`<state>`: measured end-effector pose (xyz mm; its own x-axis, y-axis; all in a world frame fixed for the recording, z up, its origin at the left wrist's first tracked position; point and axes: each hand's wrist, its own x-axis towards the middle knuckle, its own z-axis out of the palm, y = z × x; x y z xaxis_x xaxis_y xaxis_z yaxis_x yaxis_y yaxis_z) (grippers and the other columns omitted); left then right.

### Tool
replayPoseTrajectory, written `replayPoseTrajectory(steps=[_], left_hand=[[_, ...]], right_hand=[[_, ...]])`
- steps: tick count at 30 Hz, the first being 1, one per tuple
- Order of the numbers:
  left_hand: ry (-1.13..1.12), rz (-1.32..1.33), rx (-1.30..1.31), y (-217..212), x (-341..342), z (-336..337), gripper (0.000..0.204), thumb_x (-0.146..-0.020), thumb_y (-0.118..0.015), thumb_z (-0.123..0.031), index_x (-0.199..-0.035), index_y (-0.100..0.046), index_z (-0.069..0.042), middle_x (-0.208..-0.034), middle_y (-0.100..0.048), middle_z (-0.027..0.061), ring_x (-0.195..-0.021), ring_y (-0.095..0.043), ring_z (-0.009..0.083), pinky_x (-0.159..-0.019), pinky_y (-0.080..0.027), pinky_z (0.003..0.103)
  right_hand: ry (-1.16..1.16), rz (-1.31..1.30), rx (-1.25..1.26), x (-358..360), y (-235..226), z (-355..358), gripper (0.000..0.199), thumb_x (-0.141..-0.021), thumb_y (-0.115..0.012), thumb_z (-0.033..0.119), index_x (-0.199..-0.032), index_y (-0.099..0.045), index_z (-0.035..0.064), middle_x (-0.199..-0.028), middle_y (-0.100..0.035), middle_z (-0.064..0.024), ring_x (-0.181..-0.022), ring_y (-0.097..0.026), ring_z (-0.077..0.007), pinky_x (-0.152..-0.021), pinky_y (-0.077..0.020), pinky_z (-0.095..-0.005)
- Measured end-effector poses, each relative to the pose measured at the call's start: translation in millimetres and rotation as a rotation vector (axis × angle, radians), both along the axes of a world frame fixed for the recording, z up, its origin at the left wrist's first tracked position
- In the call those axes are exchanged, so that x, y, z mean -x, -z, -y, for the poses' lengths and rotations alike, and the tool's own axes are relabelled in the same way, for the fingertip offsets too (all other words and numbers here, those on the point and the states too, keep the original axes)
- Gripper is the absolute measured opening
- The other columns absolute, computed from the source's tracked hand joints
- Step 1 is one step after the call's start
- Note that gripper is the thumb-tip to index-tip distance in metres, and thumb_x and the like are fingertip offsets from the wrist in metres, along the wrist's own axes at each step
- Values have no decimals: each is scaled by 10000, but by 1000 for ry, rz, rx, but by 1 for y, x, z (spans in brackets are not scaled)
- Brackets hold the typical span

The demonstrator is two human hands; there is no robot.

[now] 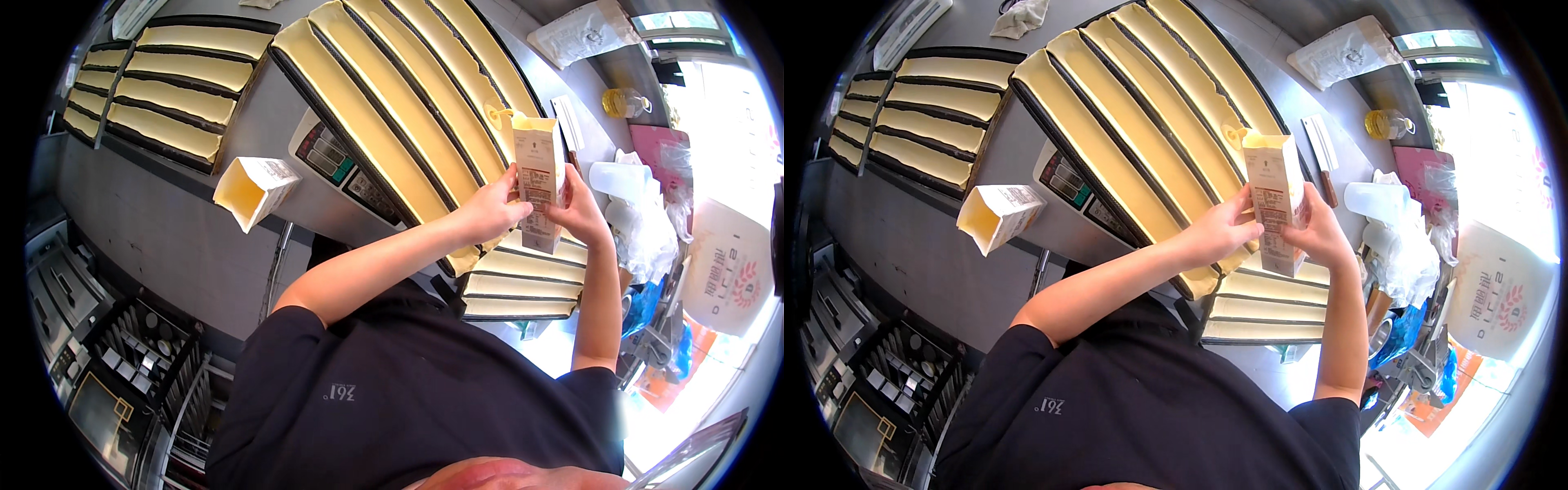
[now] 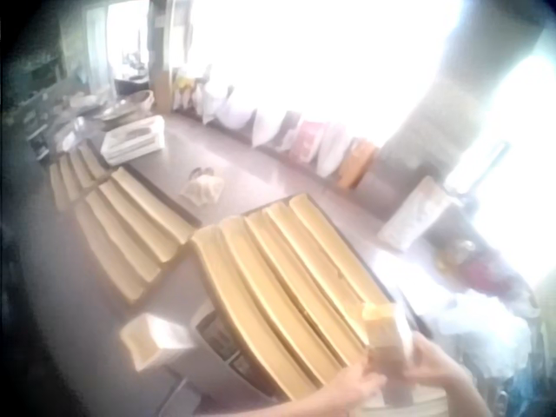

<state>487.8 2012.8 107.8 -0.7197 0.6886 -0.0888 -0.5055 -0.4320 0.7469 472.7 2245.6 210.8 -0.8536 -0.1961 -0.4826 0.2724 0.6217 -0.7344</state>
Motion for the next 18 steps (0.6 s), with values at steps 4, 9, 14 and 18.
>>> replayPoseTrajectory(steps=[4, 9, 14, 18], left_hand=[[-15, -3, 6, -2, 1, 1, 856, -1099, -607, -44, -1812, -134, -70, -1771, -419, 192, -1667, -399, 349, -1346, -352, 462], [-11, 23, 4, -8, 4, 5, 853, -1098, -611, -45, -1809, -142, -69, -1767, -425, 190, -1663, -405, 350, -1337, -367, 468], [-10, 36, -10, -10, 5, 7, 848, -1101, -609, -49, -1811, -147, -79, -1755, -441, 185, -1648, -427, 347, -1325, -385, 465], [-50, 24, 14, -6, 4, 5, 866, -1068, -643, -112, -1798, -178, -96, -1705, -523, 204, -1594, -513, 359, -1306, -419, 467]], right_hand=[[-6, -5, -8, 3, -2, 2, 717, -856, -849, 54, -1486, -513, -16, -1354, -694, -143, -1311, -657, -217, -1174, -509, -399], [-34, -7, -64, 8, -4, 3, 696, -859, -852, 66, -1470, -527, -10, -1313, -708, -134, -1279, -675, -219, -1158, -519, -397], [-46, -7, -60, 11, -6, 5, 687, -859, -861, 70, -1459, -535, -8, -1302, -711, -136, -1283, -677, -225, -1161, -517, -400], [-55, 2, -55, 14, -6, 5, 694, -861, -863, 68, -1465, -531, -10, -1305, -709, -139, -1287, -676, -228, -1166, -514, -401]])
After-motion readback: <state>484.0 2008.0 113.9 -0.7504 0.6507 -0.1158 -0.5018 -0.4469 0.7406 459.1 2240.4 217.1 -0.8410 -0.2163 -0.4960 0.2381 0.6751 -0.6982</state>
